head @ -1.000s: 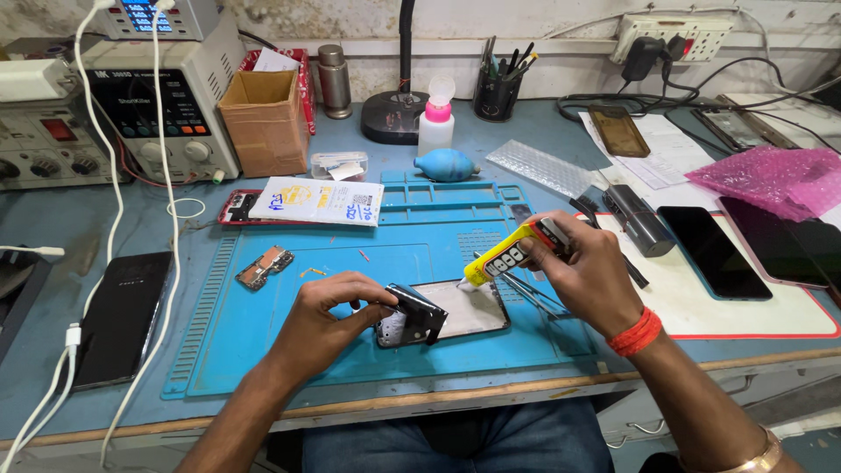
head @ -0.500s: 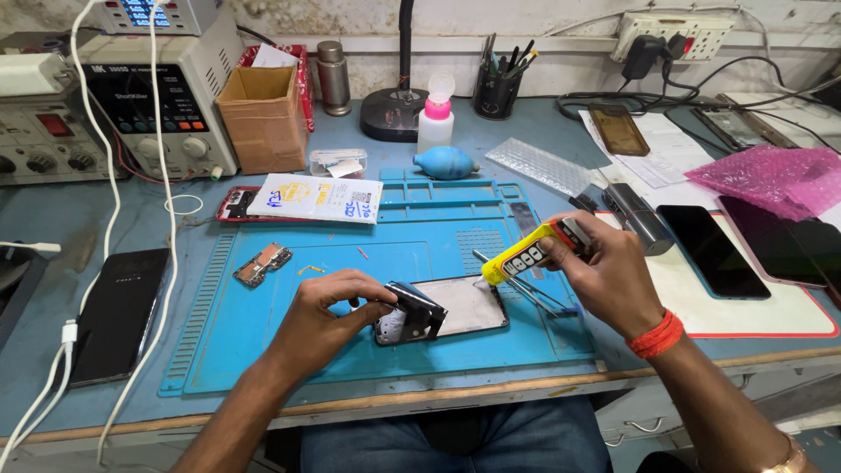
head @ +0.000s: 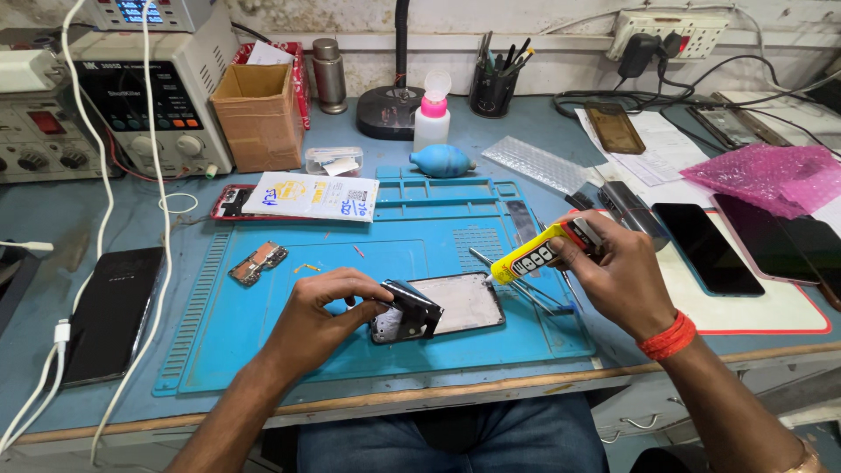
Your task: The person handles a smartphone at a repair bench, turns it on and off, then opens the back cover and pries out the old battery with tweezers. They apply glue from a tube onto the phone frame and press a new battery into place, then work on the assembled frame with a metal pry tool.
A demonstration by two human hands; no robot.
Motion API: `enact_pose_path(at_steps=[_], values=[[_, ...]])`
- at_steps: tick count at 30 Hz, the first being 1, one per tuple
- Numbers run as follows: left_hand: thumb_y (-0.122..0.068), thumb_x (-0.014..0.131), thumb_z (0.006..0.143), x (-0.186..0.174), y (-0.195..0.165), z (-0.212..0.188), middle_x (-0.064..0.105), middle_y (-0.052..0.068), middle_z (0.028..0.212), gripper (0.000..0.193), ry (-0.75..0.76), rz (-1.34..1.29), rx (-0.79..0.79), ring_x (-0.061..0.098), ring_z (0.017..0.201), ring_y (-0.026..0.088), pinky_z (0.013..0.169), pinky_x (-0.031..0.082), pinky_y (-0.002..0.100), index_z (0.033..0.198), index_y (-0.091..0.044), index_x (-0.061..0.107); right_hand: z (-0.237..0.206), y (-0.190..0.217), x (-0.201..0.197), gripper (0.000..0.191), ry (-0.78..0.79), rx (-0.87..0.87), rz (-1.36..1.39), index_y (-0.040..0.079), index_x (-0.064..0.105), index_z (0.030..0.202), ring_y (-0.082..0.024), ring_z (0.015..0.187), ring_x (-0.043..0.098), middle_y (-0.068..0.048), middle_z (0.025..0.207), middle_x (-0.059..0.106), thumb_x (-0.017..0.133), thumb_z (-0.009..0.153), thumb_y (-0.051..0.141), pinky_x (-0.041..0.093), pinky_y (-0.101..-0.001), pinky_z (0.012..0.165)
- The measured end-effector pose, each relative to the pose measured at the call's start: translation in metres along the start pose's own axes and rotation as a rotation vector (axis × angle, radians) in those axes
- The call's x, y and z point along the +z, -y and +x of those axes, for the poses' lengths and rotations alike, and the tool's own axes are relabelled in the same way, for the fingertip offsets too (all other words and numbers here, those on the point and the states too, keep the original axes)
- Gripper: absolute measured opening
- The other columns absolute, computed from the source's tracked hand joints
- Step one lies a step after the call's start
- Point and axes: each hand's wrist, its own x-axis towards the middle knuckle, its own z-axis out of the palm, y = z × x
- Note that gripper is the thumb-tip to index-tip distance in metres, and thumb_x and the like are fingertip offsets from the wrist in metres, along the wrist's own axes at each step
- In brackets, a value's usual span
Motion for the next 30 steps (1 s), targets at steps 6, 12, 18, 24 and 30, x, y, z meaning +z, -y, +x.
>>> enact_pose_path(at_steps=[6, 12, 18, 24, 30], values=[[-0.002, 0.08, 0.08, 0.0, 0.001, 0.0, 0.08, 0.003, 0.092, 0.022, -0.002, 0.002, 0.046, 0.072, 0.081, 0.012, 0.067, 0.056, 0.027, 0.1, -0.011, 0.081, 0.0, -0.002, 0.001, 0.021, 0.014, -0.013, 0.011, 0.004, 0.072, 0.109, -0.016, 0.073, 0.079, -0.012, 0.086, 0.078, 0.073, 0.091, 0.015, 0.059, -0.029, 0.058], [-0.002, 0.079, 0.08, 0.001, 0.001, 0.0, 0.08, 0.003, 0.093, 0.021, 0.002, 0.0, 0.011, 0.072, 0.08, 0.012, 0.064, 0.056, 0.028, 0.1, -0.011, 0.081, -0.006, 0.0, -0.005, 0.023, 0.035, 0.001, 0.029, 0.003, 0.072, 0.111, -0.016, 0.076, 0.08, -0.013, 0.086, 0.079, 0.073, 0.09, 0.014, 0.061, -0.0279, 0.059], [-0.002, 0.079, 0.08, 0.001, 0.001, 0.0, 0.08, 0.003, 0.093, 0.021, 0.006, 0.004, 0.016, 0.072, 0.081, 0.012, 0.065, 0.056, 0.027, 0.1, -0.011, 0.081, -0.016, 0.001, -0.011, 0.024, 0.04, 0.023, 0.027, 0.003, 0.072, 0.111, -0.016, 0.075, 0.08, -0.013, 0.083, 0.08, 0.073, 0.09, 0.014, 0.061, -0.0276, 0.058], [-0.003, 0.08, 0.081, 0.001, 0.001, -0.001, 0.08, 0.002, 0.093, 0.021, 0.004, 0.007, 0.021, 0.071, 0.081, 0.012, 0.065, 0.056, 0.027, 0.099, -0.012, 0.082, -0.025, 0.001, -0.015, 0.025, 0.054, 0.04, 0.046, 0.003, 0.072, 0.111, -0.014, 0.076, 0.08, -0.013, 0.082, 0.08, 0.073, 0.09, 0.014, 0.061, -0.0274, 0.058], [-0.003, 0.08, 0.08, 0.001, 0.001, -0.001, 0.08, 0.002, 0.093, 0.021, 0.007, 0.004, 0.003, 0.072, 0.081, 0.011, 0.065, 0.056, 0.027, 0.099, -0.012, 0.081, -0.032, 0.003, -0.017, 0.026, 0.067, 0.061, 0.01, 0.004, 0.072, 0.113, -0.016, 0.072, 0.079, -0.013, 0.081, 0.08, 0.074, 0.089, 0.015, 0.06, -0.0287, 0.057]])
